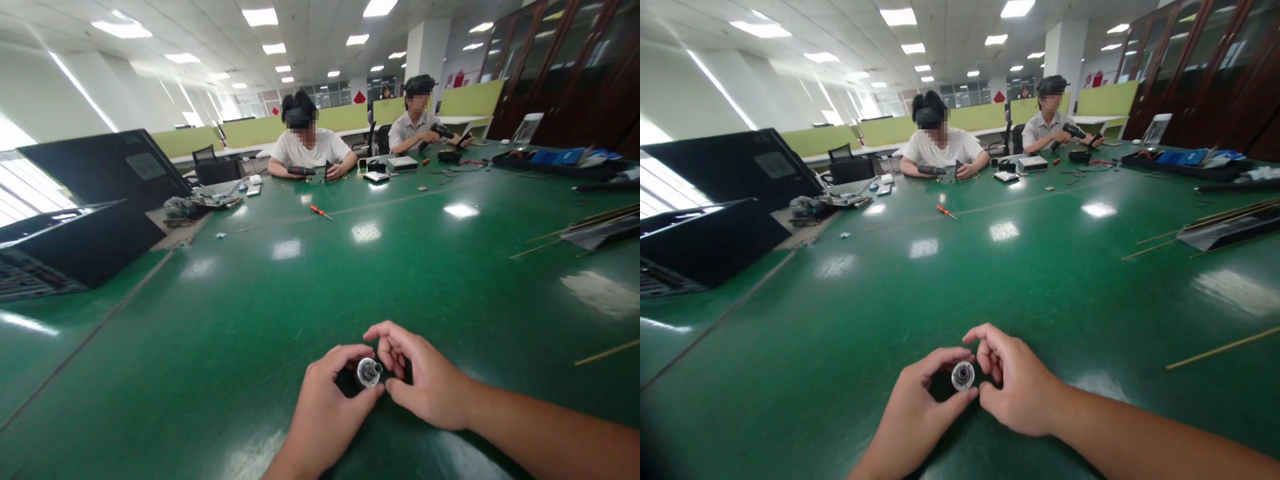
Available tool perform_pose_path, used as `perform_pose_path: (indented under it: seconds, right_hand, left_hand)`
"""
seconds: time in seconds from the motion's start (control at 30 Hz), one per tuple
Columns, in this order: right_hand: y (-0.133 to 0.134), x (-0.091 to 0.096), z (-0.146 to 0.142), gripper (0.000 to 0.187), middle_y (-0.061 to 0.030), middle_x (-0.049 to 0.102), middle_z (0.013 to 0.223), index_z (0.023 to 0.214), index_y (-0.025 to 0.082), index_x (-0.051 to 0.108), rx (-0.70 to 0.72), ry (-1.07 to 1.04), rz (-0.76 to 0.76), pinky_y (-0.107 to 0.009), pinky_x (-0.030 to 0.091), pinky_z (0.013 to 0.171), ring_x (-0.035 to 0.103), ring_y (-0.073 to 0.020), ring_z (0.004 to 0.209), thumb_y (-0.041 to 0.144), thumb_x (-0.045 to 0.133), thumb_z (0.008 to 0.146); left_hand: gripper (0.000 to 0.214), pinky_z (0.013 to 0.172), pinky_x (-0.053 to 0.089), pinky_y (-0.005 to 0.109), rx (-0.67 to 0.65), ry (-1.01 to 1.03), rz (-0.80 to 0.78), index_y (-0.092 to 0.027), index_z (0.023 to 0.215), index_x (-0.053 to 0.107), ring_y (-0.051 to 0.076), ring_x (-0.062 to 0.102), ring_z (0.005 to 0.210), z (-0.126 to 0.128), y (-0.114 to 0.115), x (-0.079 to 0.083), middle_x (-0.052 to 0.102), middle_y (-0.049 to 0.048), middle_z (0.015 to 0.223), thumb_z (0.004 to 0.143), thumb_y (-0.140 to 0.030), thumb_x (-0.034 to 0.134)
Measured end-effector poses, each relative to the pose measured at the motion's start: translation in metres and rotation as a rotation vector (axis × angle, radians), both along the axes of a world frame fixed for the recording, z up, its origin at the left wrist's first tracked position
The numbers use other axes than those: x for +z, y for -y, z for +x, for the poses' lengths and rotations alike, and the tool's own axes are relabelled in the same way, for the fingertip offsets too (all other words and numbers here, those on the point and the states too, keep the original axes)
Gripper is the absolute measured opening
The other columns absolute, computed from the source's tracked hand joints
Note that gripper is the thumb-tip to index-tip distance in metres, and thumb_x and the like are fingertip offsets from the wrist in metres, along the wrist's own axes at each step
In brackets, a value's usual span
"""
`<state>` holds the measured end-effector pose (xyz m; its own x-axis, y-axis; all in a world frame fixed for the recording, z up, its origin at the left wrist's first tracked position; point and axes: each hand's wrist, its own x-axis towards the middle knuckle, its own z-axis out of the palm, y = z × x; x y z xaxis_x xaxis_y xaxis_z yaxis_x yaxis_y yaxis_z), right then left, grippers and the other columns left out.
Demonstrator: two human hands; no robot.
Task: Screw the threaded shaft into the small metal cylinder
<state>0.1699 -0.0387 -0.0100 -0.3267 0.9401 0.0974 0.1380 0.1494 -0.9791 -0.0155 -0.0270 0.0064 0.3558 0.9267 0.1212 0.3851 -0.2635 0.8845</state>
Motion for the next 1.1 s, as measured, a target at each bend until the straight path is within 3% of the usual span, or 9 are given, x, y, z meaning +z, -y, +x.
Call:
perform_pose_path:
  seconds: [0.13, 0.3, 0.57, 0.77, 1.1]
  right_hand:
    - [0.002, 0.006, 0.002, 0.046, 0.0041, 0.046, 0.079, 0.117, 0.023, 0.052, 0.008, -0.001, -0.048, -0.027, 0.039, 0.064, 0.046, -0.0127, 0.071, 0.008, 0.059, 0.075]
    - [0.002, 0.011, 0.004, 0.03, 0.0032, 0.049, 0.077, 0.107, 0.021, 0.061, -0.006, 0.012, -0.108, -0.027, 0.04, 0.064, 0.046, -0.0131, 0.069, 0.022, 0.068, 0.079]
    - [-0.004, 0.012, 0.002, 0.012, -0.0005, 0.06, 0.078, 0.091, 0.019, 0.072, -0.076, 0.123, -0.036, -0.027, 0.042, 0.066, 0.054, -0.0148, 0.071, 0.022, 0.069, 0.08]
    - [-0.006, 0.012, 0.004, 0.012, -0.0014, 0.061, 0.078, 0.091, 0.019, 0.076, -0.074, 0.145, 0.027, -0.027, 0.042, 0.065, 0.056, -0.0152, 0.072, 0.026, 0.07, 0.083]
    - [-0.007, 0.011, 0.004, 0.013, -0.0025, 0.063, 0.079, 0.09, 0.02, 0.076, -0.081, 0.155, 0.031, -0.027, 0.042, 0.066, 0.056, -0.0166, 0.075, 0.028, 0.067, 0.086]
  left_hand:
    - [0.038, 0.08, 0.051, 0.028, 0.031, 0.022, -0.035, -0.028, 0.101, 0.071, 0.017, 0.07, 0.086, 0.003, -0.001, 0.004, 0.076, -0.0045, 0.094, 0.07, -0.006, 0.074]
    - [0.03, 0.076, 0.049, 0.029, 0.039, -0.002, 0.069, -0.025, 0.091, 0.074, 0.018, 0.067, 0.082, 0.003, -0.001, 0.003, 0.072, -0.0023, 0.087, 0.07, -0.004, 0.073]
    - [0.034, 0.079, 0.05, 0.028, 0.027, 0.025, 0.145, -0.029, 0.107, 0.072, 0.017, 0.066, 0.088, 0.0, -0.001, 0.001, 0.07, -0.0011, 0.095, 0.078, -0.013, 0.074]
    - [0.024, 0.075, 0.049, 0.027, 0.093, 0.017, 0.182, -0.025, 0.092, 0.069, 0.017, 0.065, 0.083, 0.0, -0.001, 0.0, 0.07, -0.0019, 0.089, 0.074, -0.01, 0.074]
    - [0.024, 0.077, 0.05, 0.029, 0.112, 0.028, 0.209, -0.025, 0.094, 0.071, 0.018, 0.065, 0.085, -0.002, -0.001, -0.001, 0.07, 0.0003, 0.092, 0.075, -0.011, 0.074]
